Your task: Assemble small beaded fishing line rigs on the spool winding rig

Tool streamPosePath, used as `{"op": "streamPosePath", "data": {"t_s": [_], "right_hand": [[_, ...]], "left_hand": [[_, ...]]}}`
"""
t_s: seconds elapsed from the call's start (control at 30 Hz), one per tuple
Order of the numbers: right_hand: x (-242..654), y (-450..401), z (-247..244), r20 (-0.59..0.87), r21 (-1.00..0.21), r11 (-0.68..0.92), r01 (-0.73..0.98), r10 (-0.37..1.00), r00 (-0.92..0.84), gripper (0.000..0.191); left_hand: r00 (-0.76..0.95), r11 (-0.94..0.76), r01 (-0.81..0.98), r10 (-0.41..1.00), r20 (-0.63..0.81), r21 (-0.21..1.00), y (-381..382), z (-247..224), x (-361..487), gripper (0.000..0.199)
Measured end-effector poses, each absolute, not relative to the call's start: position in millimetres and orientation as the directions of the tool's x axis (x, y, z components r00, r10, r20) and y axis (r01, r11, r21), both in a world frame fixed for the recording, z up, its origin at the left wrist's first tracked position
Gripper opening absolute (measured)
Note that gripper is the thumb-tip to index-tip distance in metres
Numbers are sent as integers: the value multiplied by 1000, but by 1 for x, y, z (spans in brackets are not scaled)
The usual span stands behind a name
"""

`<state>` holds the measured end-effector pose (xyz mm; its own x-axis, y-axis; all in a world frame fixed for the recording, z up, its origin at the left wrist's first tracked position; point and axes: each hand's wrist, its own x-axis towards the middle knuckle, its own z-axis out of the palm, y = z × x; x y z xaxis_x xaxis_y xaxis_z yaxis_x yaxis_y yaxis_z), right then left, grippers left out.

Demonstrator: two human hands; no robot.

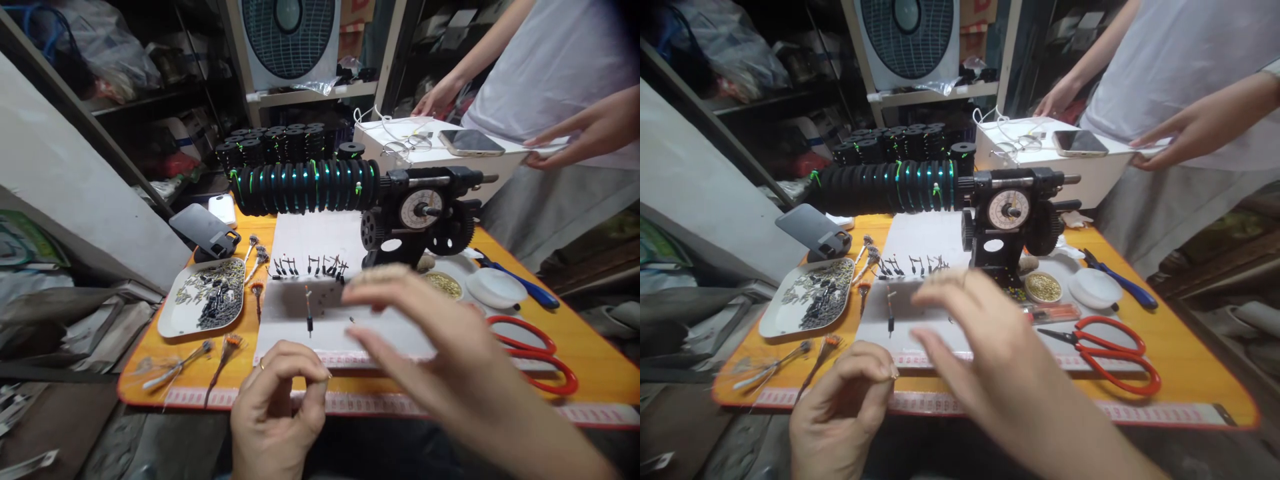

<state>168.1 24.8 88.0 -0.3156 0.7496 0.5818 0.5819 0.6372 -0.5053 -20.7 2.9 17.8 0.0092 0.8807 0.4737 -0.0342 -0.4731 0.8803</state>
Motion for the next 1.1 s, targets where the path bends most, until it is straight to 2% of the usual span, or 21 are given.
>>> {"op": "streamPosePath", "data": {"t_s": [0.03, 0.1, 0.17, 0.23, 0.3, 0.4, 0.63, 0.7, 0.77, 0.8, 0.87, 0.93, 0.97, 1.0, 1.1], "right_hand": [[170, 39, 104, 675, -362, 668, 651, 669, -310, 23], [168, 74, 136, 752, -121, 662, 740, 548, -368, 27], [161, 111, 161, 715, 10, 619, 785, 544, -439, 39], [152, 143, 176, 605, 16, 564, 826, 652, -457, 39], [143, 162, 180, 473, -1, 475, 880, 775, -419, 53], [136, 169, 174, 452, 8, 398, 918, 817, -358, 63], [129, 155, 151, 621, 83, 341, 936, 717, -316, 49], [130, 140, 144, 679, 102, 402, 910, 640, -359, 42], [134, 114, 134, 747, 112, 548, 829, 504, -434, 37], [137, 97, 127, 767, 70, 635, 769, 459, -449, 34], [144, 60, 111, 726, -142, 793, 592, 490, -483, 21], [152, 29, 93, 585, -461, 769, 443, 638, -501, 18], [156, 18, 83, 560, -542, 732, 413, 681, -471, 19], [160, 10, 74, 528, -594, 702, 392, 709, -468, 21], [167, 0, 52, 561, -617, 705, 351, 706, -432, 30]], "left_hand": [[3, -455, -53, 890, 456, 889, 3, 18, -21, 22], [15, -414, -99, 909, 418, 905, 4, 16, -22, 20], [27, -375, -140, 924, 382, 916, 4, 13, -22, 19], [16, -349, -171, 934, 357, 921, 4, 11, -22, 19], [4, -339, -191, 938, 346, 921, 3, 8, -21, 18], [-23, -299, -241, 953, 303, 923, 0, 6, -17, 16], [-115, -195, -378, 980, 163, 905, -6, 6, -4, 11], [-118, -169, -403, 984, 132, 899, -6, 6, -3, 11], [-120, -152, -418, 987, 112, 896, -5, 7, -3, 12], [-118, -144, -424, 988, 103, 894, -5, 8, -2, 13], [-114, -122, -445, 990, 79, 887, -6, 10, -2, 14], [-122, -95, -469, 992, 43, 878, -6, 12, 0, 17], [-125, -79, -478, 992, 21, 875, -7, 14, 0, 18], [-126, -61, -486, 992, -1, 872, -8, 15, 1, 21], [-72, 9, -518, 996, -54, 855, -9, 18, 5, 27]]}}
